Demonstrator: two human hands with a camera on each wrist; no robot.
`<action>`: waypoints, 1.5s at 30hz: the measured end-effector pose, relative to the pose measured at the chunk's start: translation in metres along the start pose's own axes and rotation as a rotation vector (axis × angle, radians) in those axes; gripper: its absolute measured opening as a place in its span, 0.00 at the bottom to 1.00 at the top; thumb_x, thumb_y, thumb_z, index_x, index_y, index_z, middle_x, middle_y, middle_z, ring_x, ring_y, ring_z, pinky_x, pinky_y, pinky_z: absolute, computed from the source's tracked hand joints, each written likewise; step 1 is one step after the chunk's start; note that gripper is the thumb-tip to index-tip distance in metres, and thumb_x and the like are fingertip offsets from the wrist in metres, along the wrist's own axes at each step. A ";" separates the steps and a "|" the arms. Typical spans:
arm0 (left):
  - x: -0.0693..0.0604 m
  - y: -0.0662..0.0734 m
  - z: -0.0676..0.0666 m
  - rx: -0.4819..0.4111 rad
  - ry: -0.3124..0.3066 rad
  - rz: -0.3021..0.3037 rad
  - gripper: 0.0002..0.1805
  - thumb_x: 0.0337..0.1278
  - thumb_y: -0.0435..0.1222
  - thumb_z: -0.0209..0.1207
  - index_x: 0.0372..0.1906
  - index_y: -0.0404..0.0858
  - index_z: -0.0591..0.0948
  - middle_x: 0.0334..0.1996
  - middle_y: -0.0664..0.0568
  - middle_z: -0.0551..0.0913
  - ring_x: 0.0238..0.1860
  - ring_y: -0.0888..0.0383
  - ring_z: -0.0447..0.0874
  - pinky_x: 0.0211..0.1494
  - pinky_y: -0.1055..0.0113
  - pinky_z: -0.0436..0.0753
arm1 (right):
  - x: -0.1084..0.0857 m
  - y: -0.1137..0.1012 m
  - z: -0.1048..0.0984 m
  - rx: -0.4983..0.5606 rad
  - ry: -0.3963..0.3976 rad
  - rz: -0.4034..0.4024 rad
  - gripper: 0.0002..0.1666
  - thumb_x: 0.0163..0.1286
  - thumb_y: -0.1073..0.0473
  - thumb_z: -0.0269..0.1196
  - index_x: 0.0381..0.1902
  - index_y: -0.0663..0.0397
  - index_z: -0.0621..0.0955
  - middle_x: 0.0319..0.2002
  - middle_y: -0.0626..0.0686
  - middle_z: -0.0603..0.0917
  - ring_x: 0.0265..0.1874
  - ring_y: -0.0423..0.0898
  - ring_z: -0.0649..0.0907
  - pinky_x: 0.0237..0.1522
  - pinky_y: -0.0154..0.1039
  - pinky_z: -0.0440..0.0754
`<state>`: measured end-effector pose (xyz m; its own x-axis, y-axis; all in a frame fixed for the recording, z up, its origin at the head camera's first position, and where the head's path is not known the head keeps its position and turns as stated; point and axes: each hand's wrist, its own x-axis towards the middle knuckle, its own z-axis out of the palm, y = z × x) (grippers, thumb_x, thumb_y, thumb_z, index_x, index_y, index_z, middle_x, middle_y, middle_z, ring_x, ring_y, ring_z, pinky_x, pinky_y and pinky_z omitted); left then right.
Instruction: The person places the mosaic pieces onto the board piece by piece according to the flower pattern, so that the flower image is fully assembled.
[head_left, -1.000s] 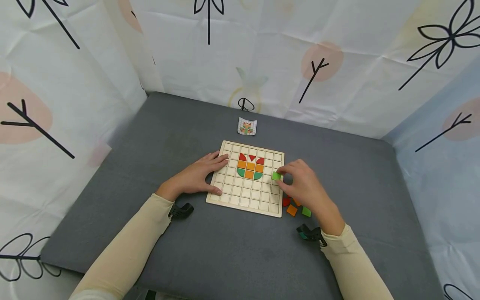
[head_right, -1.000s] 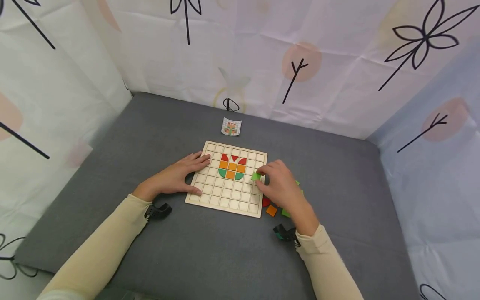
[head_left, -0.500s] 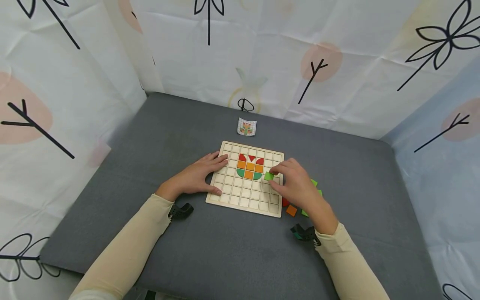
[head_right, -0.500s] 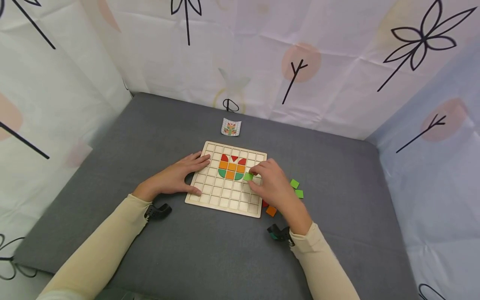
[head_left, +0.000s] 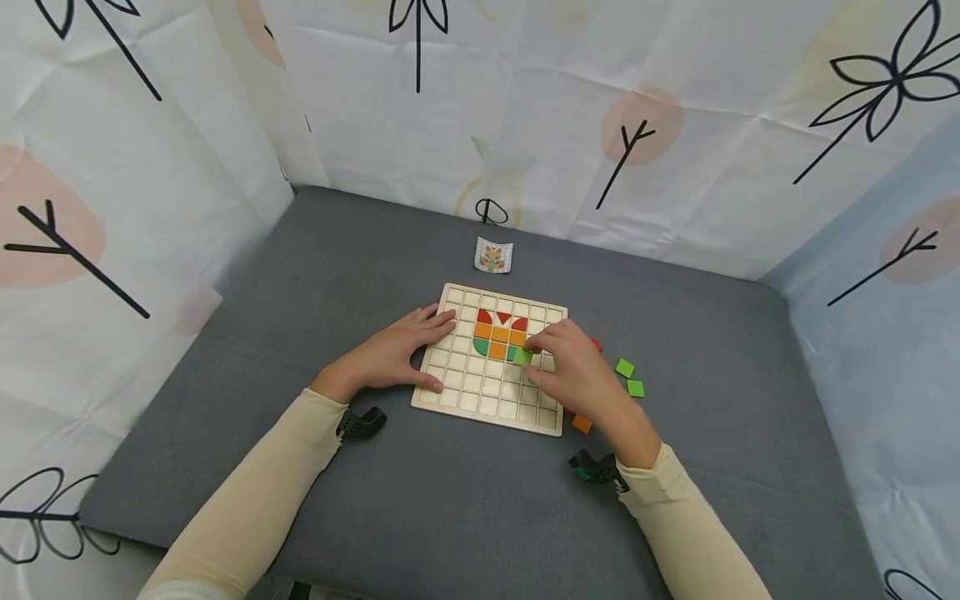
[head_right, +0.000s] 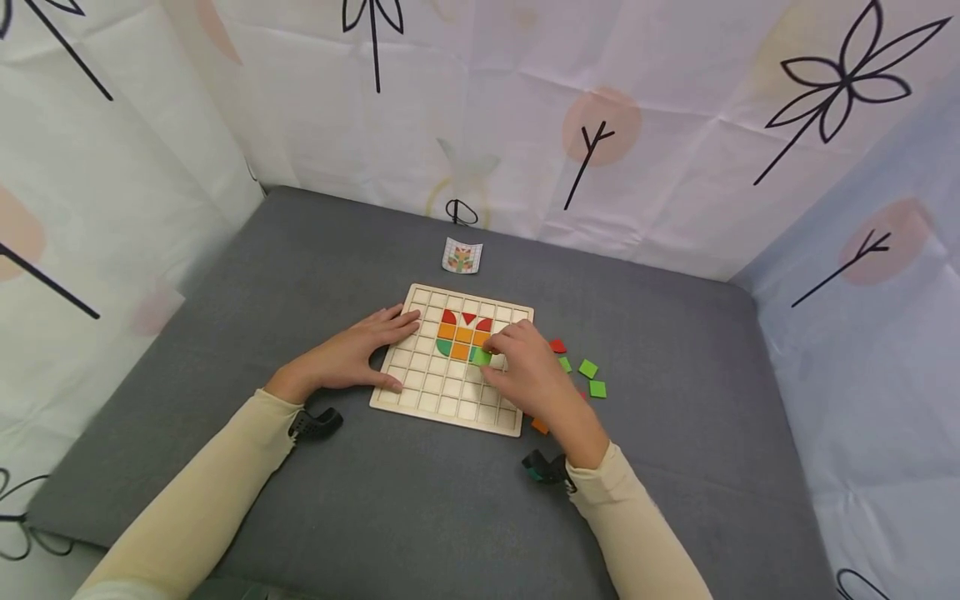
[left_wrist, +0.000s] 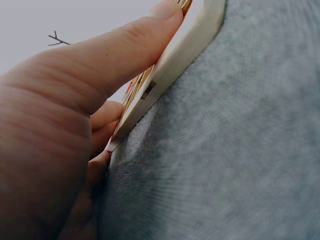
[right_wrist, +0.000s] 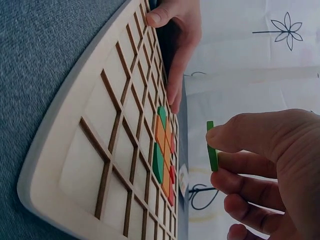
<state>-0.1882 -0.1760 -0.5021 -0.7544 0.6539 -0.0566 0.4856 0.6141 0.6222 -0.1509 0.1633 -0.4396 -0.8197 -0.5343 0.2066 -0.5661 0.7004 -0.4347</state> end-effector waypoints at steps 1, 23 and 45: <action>0.000 0.000 0.000 0.002 -0.001 0.000 0.63 0.56 0.59 0.79 0.89 0.44 0.57 0.89 0.52 0.48 0.88 0.43 0.37 0.84 0.36 0.50 | 0.001 -0.001 0.002 0.003 -0.005 0.000 0.09 0.68 0.64 0.77 0.45 0.57 0.91 0.42 0.54 0.88 0.47 0.53 0.79 0.50 0.52 0.81; 0.001 -0.003 0.003 0.005 0.004 -0.007 0.63 0.55 0.61 0.78 0.89 0.46 0.58 0.89 0.55 0.49 0.88 0.44 0.38 0.84 0.36 0.51 | 0.015 -0.014 0.032 -0.056 -0.056 0.026 0.10 0.67 0.60 0.79 0.44 0.57 0.92 0.39 0.50 0.88 0.43 0.51 0.79 0.48 0.48 0.82; 0.002 -0.001 -0.001 -0.002 -0.007 -0.008 0.63 0.56 0.61 0.78 0.89 0.44 0.57 0.89 0.54 0.49 0.88 0.43 0.37 0.84 0.36 0.50 | 0.016 -0.012 0.041 -0.063 -0.057 -0.040 0.09 0.65 0.66 0.78 0.42 0.57 0.92 0.39 0.52 0.89 0.40 0.52 0.80 0.46 0.47 0.81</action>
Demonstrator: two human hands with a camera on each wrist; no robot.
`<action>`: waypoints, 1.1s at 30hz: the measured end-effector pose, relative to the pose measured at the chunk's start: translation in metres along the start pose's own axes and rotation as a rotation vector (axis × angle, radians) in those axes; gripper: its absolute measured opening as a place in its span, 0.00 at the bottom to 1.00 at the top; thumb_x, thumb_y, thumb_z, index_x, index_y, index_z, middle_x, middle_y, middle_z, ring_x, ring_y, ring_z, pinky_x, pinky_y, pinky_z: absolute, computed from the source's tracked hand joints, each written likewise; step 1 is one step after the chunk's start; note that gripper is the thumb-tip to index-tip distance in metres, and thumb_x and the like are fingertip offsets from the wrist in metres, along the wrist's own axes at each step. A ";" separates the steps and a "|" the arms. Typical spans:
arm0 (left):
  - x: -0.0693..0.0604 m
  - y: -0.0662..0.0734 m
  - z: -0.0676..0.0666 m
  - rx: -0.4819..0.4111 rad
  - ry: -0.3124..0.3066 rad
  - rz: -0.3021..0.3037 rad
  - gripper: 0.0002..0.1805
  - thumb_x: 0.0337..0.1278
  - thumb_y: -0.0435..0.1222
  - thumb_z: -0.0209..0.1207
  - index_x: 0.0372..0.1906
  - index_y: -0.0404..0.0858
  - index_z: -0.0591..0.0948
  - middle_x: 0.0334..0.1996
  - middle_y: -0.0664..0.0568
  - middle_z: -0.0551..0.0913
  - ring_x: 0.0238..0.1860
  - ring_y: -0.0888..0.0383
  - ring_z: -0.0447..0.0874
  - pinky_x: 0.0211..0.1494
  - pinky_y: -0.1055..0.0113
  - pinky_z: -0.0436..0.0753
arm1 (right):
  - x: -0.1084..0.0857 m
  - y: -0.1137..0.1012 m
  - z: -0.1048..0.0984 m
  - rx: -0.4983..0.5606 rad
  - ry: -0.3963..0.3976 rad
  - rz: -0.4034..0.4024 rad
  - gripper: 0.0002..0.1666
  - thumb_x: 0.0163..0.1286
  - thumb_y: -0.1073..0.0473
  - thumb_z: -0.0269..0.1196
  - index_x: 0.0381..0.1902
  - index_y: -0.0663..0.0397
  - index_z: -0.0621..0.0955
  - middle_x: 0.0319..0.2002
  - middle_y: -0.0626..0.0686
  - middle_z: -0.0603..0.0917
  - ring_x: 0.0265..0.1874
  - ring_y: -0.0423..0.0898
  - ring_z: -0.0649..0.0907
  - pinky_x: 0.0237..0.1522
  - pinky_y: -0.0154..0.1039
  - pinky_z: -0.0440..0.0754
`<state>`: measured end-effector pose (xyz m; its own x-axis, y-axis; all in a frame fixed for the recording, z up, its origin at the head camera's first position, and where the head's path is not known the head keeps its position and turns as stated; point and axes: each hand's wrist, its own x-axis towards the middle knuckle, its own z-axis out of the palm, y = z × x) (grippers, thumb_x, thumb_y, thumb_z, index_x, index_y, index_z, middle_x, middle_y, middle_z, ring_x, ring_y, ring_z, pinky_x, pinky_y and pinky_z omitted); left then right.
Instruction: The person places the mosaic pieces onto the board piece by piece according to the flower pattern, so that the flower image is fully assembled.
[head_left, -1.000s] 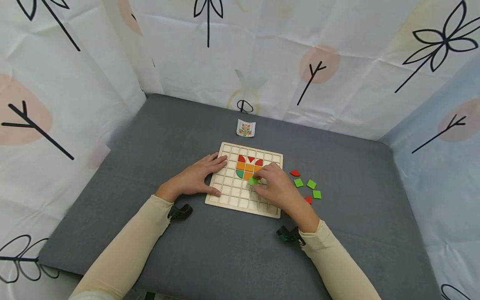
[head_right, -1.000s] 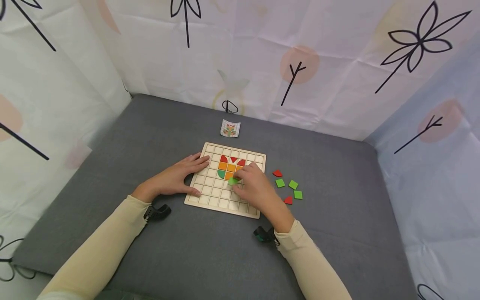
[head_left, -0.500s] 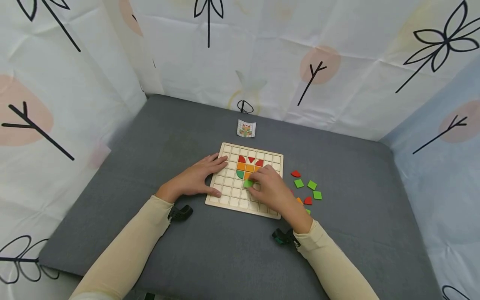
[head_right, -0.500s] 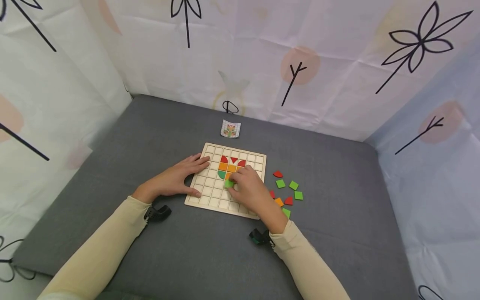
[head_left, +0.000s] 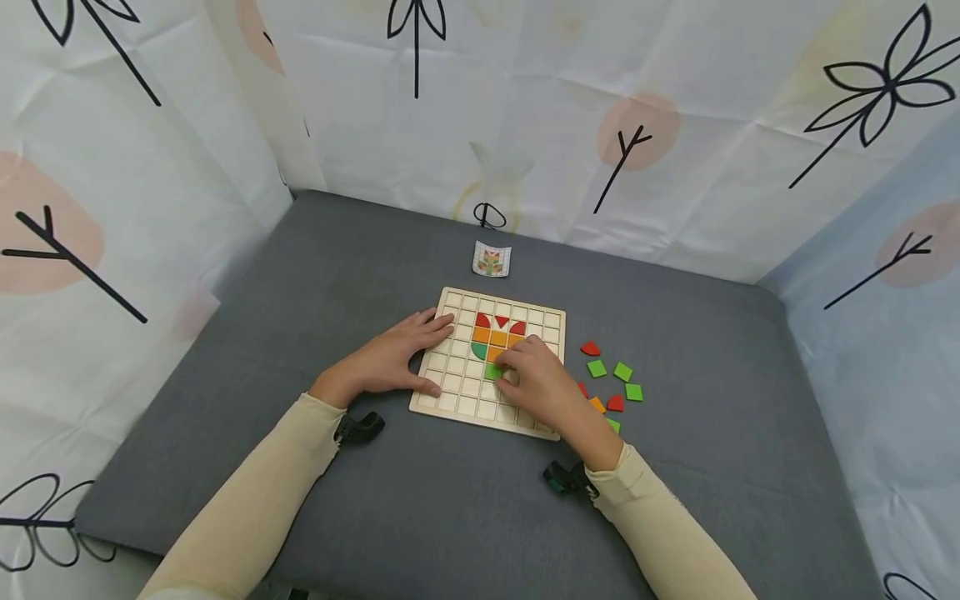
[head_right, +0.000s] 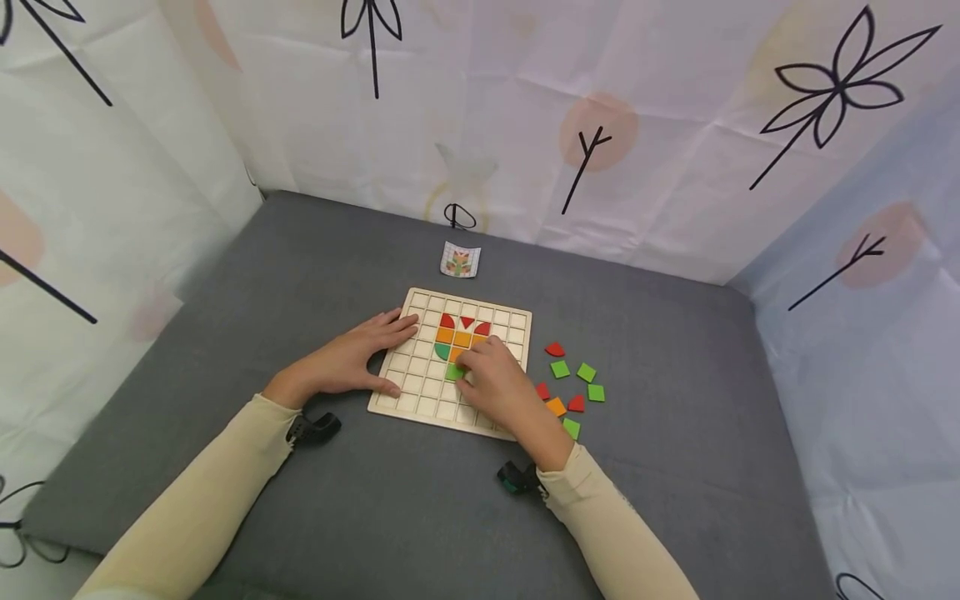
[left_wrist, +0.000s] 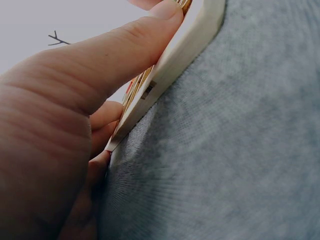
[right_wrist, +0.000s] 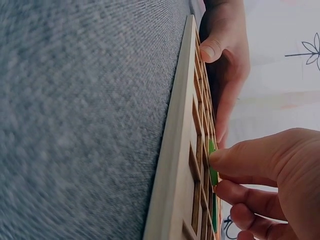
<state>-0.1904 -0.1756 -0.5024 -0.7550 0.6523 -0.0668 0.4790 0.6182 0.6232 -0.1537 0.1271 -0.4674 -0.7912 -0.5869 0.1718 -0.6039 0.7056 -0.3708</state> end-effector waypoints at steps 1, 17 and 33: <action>0.000 0.000 0.000 -0.002 0.000 0.002 0.63 0.56 0.60 0.78 0.89 0.44 0.57 0.89 0.54 0.49 0.88 0.43 0.36 0.84 0.36 0.49 | 0.000 0.000 0.000 0.001 0.003 -0.002 0.08 0.64 0.66 0.78 0.42 0.58 0.92 0.39 0.52 0.89 0.40 0.52 0.80 0.46 0.47 0.81; -0.001 0.002 -0.001 -0.009 0.011 -0.002 0.63 0.56 0.58 0.79 0.89 0.43 0.57 0.89 0.53 0.49 0.88 0.42 0.36 0.84 0.35 0.49 | -0.004 0.003 -0.008 0.008 0.047 -0.022 0.06 0.65 0.68 0.76 0.40 0.59 0.92 0.37 0.53 0.90 0.39 0.53 0.81 0.44 0.49 0.82; -0.001 0.003 0.000 0.009 0.002 0.002 0.63 0.56 0.58 0.79 0.89 0.43 0.57 0.89 0.53 0.49 0.88 0.43 0.37 0.84 0.37 0.48 | -0.035 0.043 -0.056 0.004 0.089 0.187 0.13 0.69 0.66 0.77 0.50 0.62 0.90 0.46 0.58 0.89 0.48 0.58 0.80 0.48 0.55 0.82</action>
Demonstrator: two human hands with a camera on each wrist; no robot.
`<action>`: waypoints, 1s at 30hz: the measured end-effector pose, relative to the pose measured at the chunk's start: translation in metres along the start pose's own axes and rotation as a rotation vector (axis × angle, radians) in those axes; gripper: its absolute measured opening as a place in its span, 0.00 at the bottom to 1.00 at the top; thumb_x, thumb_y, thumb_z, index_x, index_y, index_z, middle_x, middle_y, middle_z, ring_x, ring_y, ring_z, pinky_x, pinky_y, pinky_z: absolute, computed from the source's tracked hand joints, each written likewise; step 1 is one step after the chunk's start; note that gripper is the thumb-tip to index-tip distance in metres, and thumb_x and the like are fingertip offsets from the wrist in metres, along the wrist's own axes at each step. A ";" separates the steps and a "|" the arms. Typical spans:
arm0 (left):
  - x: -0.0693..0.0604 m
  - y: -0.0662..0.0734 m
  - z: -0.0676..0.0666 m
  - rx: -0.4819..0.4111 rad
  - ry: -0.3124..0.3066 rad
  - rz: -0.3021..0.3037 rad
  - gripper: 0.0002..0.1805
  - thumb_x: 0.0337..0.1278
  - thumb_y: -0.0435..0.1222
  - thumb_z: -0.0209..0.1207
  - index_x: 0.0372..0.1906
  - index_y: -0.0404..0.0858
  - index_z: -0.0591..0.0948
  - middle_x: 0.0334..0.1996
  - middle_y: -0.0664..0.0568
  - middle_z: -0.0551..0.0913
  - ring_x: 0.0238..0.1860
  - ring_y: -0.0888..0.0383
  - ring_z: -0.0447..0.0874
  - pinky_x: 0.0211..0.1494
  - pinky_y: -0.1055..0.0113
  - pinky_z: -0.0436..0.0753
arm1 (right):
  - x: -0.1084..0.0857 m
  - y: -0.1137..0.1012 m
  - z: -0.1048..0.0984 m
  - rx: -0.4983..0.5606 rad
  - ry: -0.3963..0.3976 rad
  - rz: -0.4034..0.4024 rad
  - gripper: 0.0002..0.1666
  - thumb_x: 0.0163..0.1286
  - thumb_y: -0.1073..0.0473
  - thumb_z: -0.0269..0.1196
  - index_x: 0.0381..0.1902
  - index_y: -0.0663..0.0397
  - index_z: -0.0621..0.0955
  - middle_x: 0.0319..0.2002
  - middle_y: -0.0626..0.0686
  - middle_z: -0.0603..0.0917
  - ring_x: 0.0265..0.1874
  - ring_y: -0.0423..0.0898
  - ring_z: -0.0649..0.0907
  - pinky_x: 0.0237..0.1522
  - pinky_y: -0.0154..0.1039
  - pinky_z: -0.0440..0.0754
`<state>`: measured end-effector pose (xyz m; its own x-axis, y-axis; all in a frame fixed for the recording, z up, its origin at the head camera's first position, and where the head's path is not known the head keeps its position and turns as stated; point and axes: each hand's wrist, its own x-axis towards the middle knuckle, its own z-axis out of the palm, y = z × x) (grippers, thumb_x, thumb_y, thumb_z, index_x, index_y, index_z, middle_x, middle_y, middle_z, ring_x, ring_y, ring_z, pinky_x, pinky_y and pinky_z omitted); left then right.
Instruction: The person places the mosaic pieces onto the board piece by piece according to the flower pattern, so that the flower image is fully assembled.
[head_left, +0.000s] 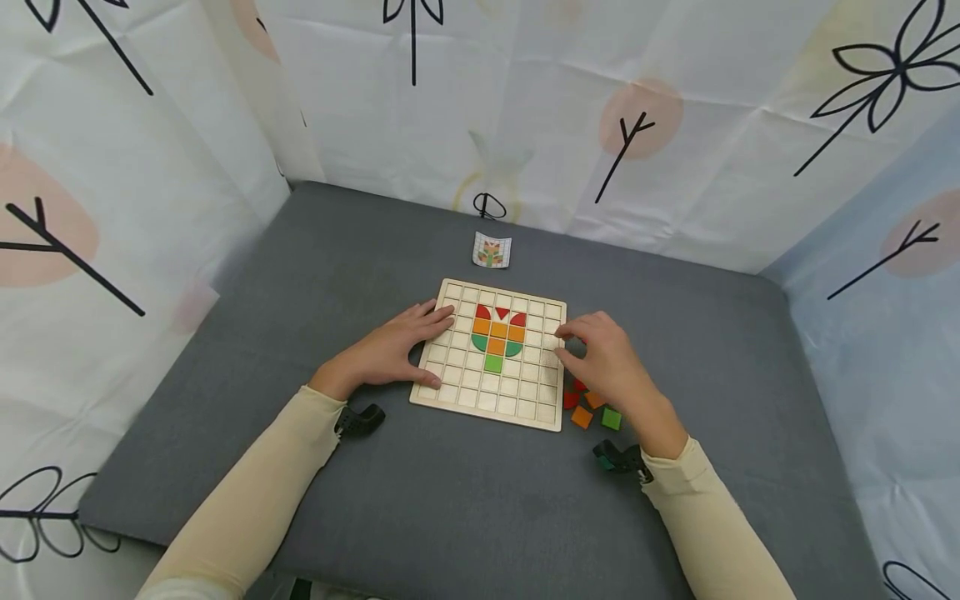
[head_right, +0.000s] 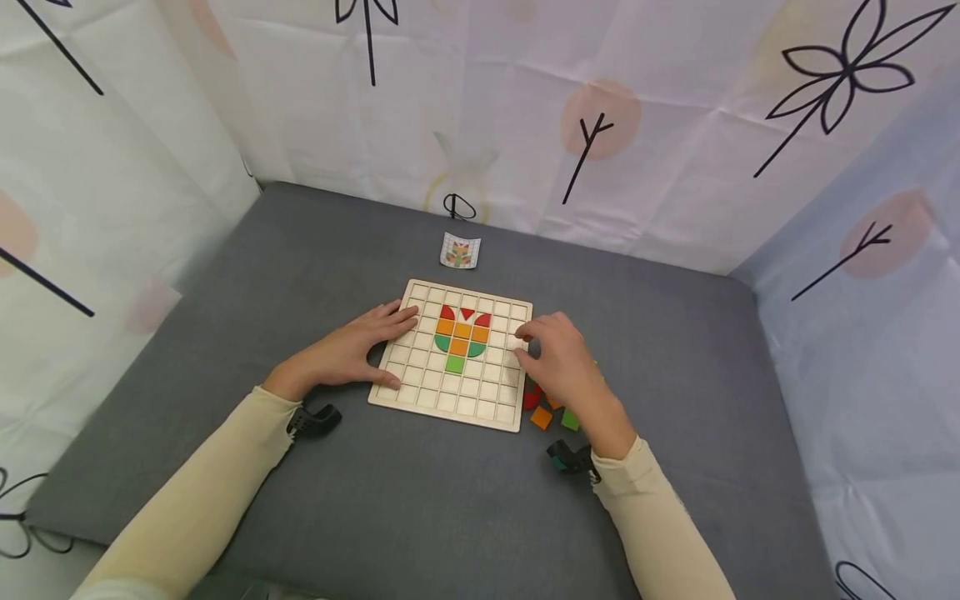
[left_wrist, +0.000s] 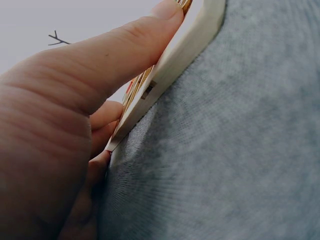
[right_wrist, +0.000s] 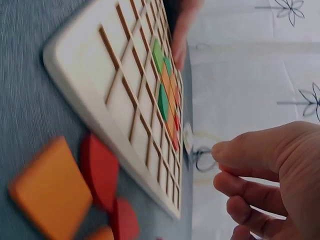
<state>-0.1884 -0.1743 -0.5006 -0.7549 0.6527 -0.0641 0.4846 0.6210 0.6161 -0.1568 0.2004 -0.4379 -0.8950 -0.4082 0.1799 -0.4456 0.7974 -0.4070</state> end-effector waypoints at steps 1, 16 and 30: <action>0.000 0.000 0.000 0.000 0.000 0.000 0.63 0.56 0.58 0.79 0.89 0.43 0.57 0.89 0.53 0.49 0.88 0.43 0.37 0.84 0.37 0.49 | -0.001 0.003 -0.003 -0.001 0.002 0.007 0.13 0.69 0.66 0.77 0.50 0.62 0.90 0.46 0.58 0.89 0.48 0.58 0.81 0.48 0.55 0.82; 0.000 -0.005 0.001 0.014 -0.003 -0.002 0.63 0.56 0.61 0.78 0.89 0.44 0.57 0.89 0.55 0.48 0.88 0.44 0.36 0.84 0.37 0.50 | -0.006 0.042 -0.026 -0.015 -0.028 0.099 0.13 0.73 0.67 0.73 0.54 0.61 0.90 0.55 0.61 0.88 0.53 0.63 0.83 0.54 0.63 0.81; 0.001 -0.004 0.003 0.010 0.006 0.006 0.63 0.55 0.60 0.79 0.89 0.44 0.57 0.89 0.54 0.49 0.88 0.43 0.37 0.84 0.37 0.50 | 0.002 0.064 -0.010 -0.024 -0.156 0.135 0.16 0.76 0.70 0.68 0.59 0.61 0.90 0.60 0.64 0.85 0.62 0.68 0.80 0.65 0.68 0.76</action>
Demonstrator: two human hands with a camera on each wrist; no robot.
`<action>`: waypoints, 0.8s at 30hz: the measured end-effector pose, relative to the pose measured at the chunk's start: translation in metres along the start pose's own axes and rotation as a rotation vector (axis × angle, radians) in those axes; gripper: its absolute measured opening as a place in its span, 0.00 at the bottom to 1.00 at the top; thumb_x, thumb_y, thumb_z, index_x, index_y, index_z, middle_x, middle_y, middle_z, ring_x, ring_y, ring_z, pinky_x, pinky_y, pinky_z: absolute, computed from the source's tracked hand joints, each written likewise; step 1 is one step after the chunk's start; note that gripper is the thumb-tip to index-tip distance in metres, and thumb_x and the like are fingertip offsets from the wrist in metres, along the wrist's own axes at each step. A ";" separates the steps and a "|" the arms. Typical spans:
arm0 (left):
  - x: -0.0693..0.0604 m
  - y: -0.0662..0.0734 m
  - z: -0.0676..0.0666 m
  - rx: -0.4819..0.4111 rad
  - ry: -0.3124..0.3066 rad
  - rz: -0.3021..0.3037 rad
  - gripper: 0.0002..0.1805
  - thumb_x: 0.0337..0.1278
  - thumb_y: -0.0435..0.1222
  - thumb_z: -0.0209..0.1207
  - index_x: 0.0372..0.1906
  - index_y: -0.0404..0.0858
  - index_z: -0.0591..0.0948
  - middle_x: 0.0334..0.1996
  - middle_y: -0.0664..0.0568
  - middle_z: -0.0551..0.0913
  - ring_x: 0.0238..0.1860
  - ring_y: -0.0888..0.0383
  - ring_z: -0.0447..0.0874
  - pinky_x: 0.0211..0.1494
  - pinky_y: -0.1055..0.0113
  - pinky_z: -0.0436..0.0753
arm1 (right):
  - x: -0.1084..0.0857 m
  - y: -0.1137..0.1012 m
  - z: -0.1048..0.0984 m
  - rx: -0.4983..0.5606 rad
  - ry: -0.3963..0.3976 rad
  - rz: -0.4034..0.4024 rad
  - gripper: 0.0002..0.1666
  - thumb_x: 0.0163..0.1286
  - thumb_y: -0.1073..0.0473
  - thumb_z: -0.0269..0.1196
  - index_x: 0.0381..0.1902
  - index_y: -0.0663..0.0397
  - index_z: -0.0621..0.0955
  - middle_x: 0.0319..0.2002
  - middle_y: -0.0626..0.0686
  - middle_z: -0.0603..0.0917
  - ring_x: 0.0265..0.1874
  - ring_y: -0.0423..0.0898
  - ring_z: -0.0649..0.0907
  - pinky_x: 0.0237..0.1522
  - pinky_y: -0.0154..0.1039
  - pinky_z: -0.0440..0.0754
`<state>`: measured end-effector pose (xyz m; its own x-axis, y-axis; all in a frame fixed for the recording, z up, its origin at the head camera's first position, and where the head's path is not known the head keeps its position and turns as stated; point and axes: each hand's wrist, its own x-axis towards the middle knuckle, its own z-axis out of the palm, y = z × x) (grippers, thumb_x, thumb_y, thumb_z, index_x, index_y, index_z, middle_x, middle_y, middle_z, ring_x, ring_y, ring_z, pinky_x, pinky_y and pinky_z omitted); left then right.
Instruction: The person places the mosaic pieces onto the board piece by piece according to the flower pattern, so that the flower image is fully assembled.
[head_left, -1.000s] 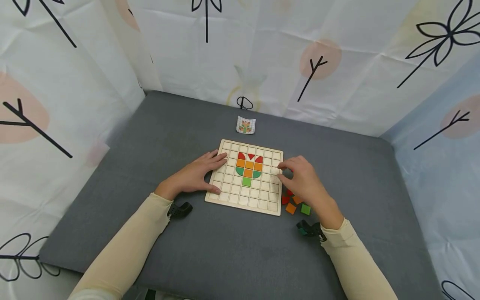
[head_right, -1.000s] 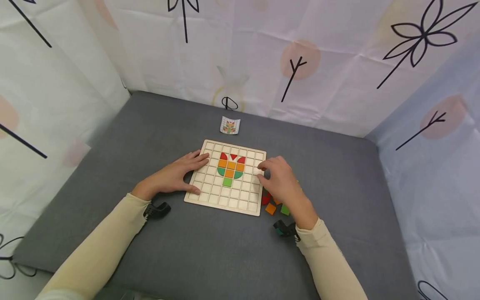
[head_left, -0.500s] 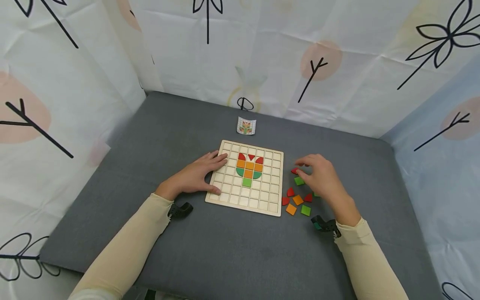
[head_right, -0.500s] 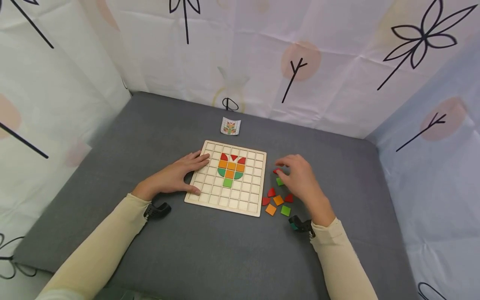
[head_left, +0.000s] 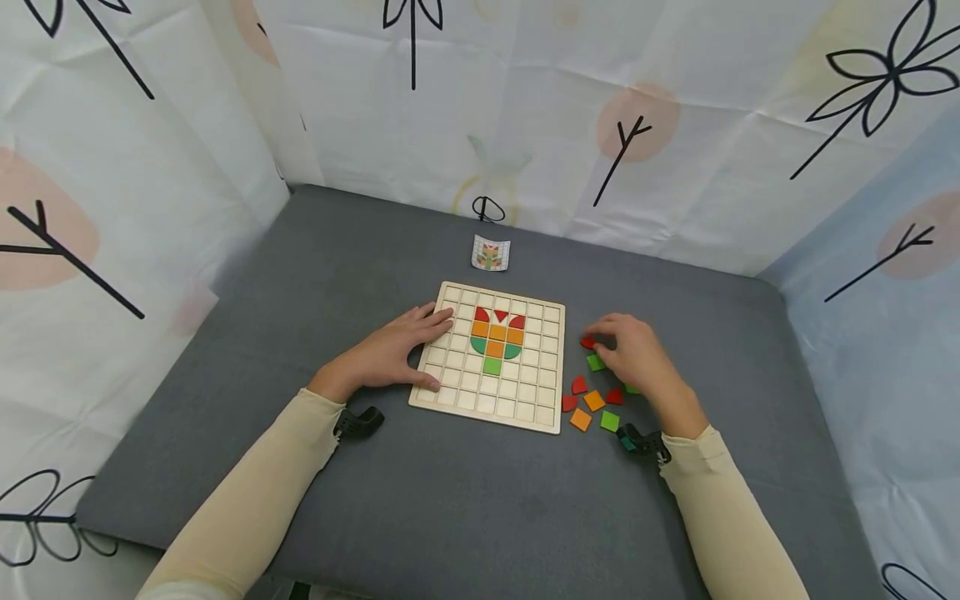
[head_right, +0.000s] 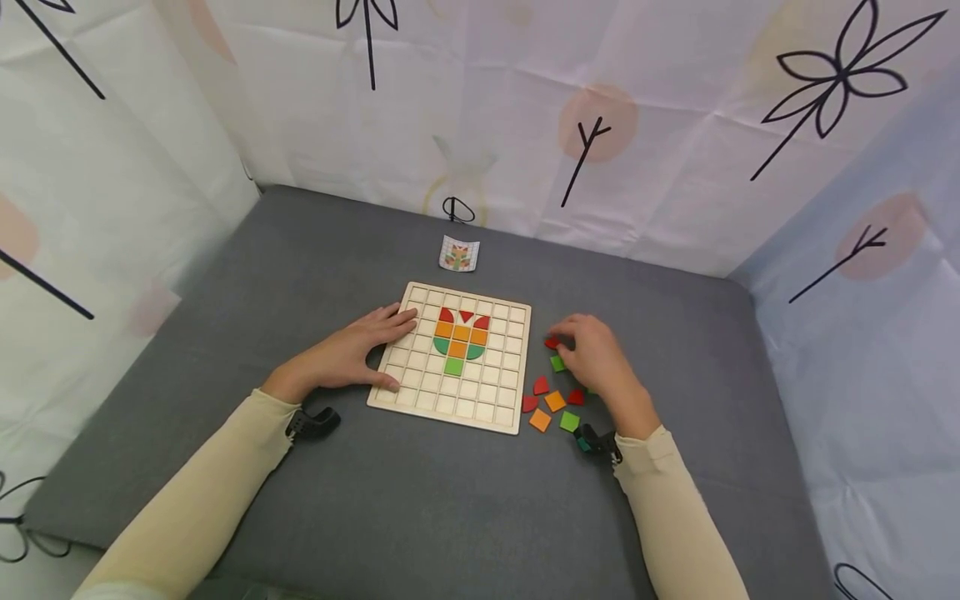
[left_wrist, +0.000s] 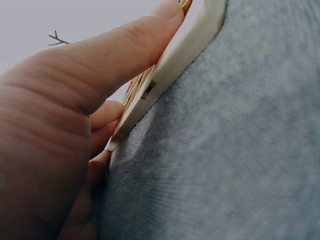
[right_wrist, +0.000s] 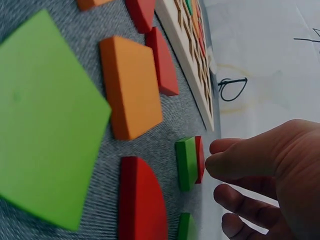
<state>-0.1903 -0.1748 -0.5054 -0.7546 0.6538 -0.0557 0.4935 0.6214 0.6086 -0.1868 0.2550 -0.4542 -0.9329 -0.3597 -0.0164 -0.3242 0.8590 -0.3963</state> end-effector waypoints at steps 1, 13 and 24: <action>0.000 0.000 0.000 -0.001 -0.001 0.000 0.63 0.56 0.60 0.78 0.89 0.44 0.57 0.89 0.54 0.49 0.88 0.43 0.37 0.84 0.37 0.49 | 0.000 0.001 0.001 -0.001 -0.003 -0.002 0.16 0.76 0.70 0.68 0.59 0.61 0.90 0.60 0.64 0.86 0.63 0.68 0.80 0.66 0.69 0.75; -0.001 -0.002 0.001 -0.001 0.000 -0.001 0.63 0.56 0.61 0.78 0.89 0.44 0.57 0.89 0.54 0.49 0.88 0.43 0.37 0.84 0.37 0.50 | 0.002 0.006 0.004 0.006 -0.011 0.015 0.16 0.76 0.67 0.71 0.59 0.62 0.90 0.57 0.63 0.87 0.55 0.63 0.84 0.57 0.64 0.81; -0.002 0.003 -0.003 -0.017 -0.007 -0.014 0.63 0.56 0.60 0.78 0.89 0.44 0.57 0.89 0.53 0.48 0.88 0.43 0.37 0.84 0.36 0.49 | 0.001 0.005 0.001 -0.022 -0.045 0.027 0.19 0.73 0.66 0.73 0.60 0.64 0.88 0.50 0.61 0.86 0.44 0.58 0.83 0.46 0.57 0.83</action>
<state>-0.1889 -0.1753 -0.5012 -0.7580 0.6485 -0.0698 0.4755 0.6227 0.6214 -0.1894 0.2584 -0.4570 -0.9337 -0.3515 -0.0683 -0.3025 0.8764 -0.3747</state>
